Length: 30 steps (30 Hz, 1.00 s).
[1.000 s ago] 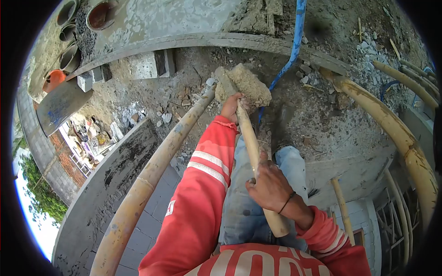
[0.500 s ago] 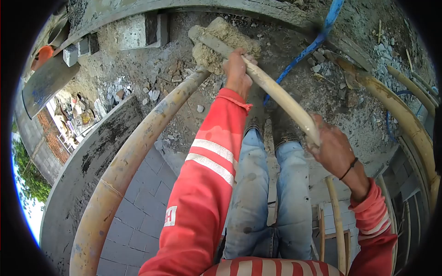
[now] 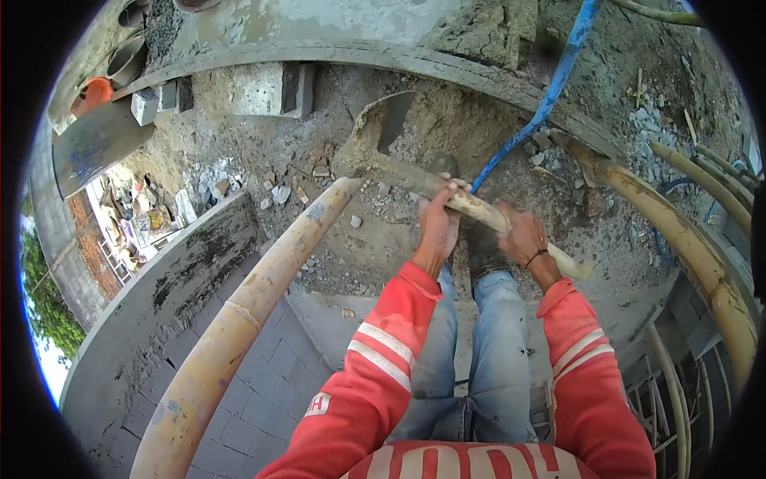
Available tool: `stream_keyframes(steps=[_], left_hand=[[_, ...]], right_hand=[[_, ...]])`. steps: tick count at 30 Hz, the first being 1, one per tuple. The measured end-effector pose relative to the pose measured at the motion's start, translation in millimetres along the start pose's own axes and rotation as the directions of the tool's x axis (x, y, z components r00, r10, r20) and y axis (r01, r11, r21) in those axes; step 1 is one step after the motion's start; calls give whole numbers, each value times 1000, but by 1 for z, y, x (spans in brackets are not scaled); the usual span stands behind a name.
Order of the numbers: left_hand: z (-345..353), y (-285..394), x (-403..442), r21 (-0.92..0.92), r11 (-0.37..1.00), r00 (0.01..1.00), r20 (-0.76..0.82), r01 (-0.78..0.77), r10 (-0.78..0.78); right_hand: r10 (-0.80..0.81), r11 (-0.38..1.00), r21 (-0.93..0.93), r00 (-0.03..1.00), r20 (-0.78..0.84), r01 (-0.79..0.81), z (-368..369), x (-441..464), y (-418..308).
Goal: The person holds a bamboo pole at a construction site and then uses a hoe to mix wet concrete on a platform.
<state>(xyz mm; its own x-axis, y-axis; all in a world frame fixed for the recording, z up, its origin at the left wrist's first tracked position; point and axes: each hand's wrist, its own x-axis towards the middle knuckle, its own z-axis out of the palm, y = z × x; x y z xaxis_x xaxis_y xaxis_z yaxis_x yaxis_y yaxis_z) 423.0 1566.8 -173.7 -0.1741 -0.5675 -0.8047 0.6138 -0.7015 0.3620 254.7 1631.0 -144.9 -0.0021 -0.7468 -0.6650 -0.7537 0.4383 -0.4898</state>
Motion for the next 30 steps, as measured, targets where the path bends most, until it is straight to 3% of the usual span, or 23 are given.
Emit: stream_keyframes(steps=[2,3,5,6,7,8,9,10,12,15,17,20,22,24,30], left_hand=[[-22,26,-54,454,884,989,-137,108,-51],[-31,44,-91,512,851,989,-134,121,-60],[-72,81,-167,512,852,926,-363,107,102],[-80,107,-208,435,901,838,-493,3,235],[-98,135,-247,333,926,778,-529,-178,339],[-91,170,-287,346,883,736,-497,-318,459],[-72,205,-322,290,802,690,-409,-523,597],[-58,239,-351,287,647,574,-303,-706,761],[6,296,-405,333,379,379,-70,-863,923],[84,357,-448,143,302,324,169,-943,931],[117,367,-463,173,-3,101,588,-985,802],[79,385,-466,227,55,194,652,-972,733],[95,378,-466,255,29,178,582,-966,794],[93,377,-468,325,4,195,557,-946,808],[96,374,-463,299,-18,156,546,-954,823]], right_hand=[[51,998,-41,998,33,-50,3,-36,-17],[102,994,-51,994,29,-100,-3,-55,-23],[200,980,-30,979,36,-199,-11,-98,-38],[243,970,-3,969,40,-243,-18,-118,-39],[287,958,-10,957,32,-287,-27,-136,-42],[336,942,-14,941,30,-335,-34,-155,-41],[340,940,-33,941,10,-339,-35,-172,-33],[349,936,-51,937,-6,-349,-35,-186,-22],[469,877,-109,883,-18,-468,-41,-215,-8],[591,798,-119,806,-33,-590,-47,-236,20],[651,750,-142,759,-15,-646,-50,-262,13],[745,659,-104,665,-39,-745,-29,-291,18],[797,598,-43,600,-76,-800,-1,-301,32],[878,389,248,439,194,-887,20,-317,31],[776,369,387,509,372,-845,71,-325,56]])
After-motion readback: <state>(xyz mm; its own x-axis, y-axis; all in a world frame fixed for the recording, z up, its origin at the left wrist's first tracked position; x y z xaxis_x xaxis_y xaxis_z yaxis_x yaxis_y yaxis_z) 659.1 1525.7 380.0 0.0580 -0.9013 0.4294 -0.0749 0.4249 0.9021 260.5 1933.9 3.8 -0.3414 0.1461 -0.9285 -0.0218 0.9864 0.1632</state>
